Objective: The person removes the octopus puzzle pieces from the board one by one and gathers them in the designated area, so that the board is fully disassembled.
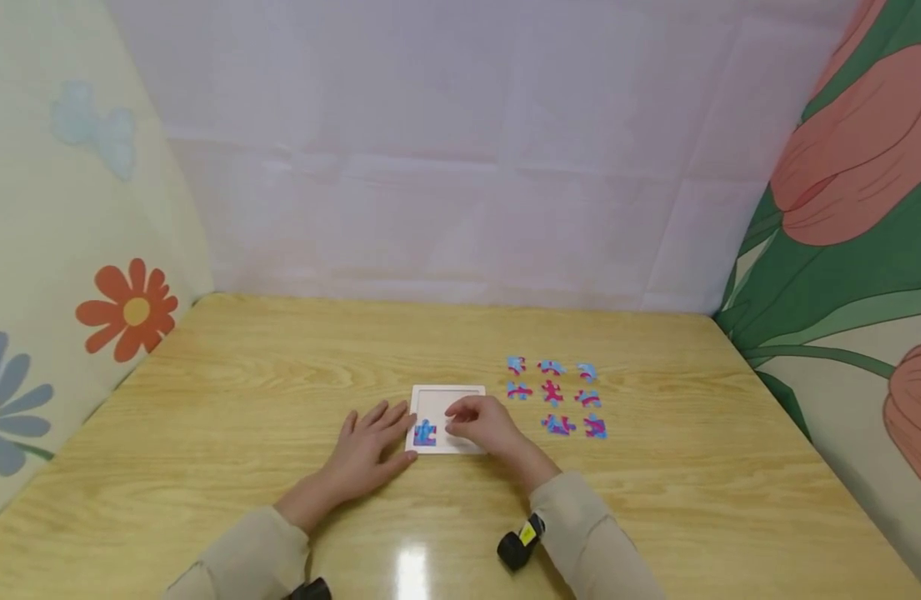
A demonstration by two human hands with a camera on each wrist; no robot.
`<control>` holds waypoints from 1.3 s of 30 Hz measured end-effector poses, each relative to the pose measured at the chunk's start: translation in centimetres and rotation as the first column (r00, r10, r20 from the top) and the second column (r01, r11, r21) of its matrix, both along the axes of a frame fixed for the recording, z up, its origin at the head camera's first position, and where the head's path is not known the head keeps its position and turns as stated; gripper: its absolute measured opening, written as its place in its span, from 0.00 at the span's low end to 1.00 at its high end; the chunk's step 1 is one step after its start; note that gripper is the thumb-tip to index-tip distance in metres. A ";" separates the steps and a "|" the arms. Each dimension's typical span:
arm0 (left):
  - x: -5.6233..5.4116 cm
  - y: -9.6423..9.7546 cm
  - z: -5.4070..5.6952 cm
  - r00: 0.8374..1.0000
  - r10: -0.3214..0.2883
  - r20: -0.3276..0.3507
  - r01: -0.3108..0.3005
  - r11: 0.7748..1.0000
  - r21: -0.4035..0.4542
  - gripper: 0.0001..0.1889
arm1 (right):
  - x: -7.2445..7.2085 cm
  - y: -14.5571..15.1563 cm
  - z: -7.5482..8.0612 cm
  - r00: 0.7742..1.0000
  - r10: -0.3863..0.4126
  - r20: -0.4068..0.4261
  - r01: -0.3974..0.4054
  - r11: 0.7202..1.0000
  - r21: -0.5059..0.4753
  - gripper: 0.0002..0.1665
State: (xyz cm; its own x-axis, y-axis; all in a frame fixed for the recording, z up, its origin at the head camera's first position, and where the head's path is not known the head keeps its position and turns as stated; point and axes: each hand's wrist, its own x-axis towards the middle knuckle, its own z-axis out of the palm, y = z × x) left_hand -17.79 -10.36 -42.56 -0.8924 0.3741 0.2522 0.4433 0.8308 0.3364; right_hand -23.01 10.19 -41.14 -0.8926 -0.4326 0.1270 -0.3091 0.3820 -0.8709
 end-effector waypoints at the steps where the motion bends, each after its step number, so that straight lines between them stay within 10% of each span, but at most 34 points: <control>1: 0.0 0.0 0.0 1.000 0.007 0.001 -0.007 1.000 -0.007 0.29 | 0.0 -0.1 0.0 1.000 -0.002 0.004 0.002 1.000 0.004 0.10; 39: -0.1 0.1 0.0 0.998 0.056 -0.022 -0.056 0.998 0.023 0.26 | 0.8 -2.4 -0.3 0.969 -0.108 -0.220 0.169 0.944 0.284 0.08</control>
State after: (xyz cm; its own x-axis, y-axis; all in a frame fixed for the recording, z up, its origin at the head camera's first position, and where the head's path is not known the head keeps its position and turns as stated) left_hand -17.88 -10.23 -42.53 -0.9057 0.3176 0.2807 0.4041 0.8470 0.3455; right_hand -22.17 7.84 -41.43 -0.9161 -0.3518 0.1925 -0.3894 0.6658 -0.6365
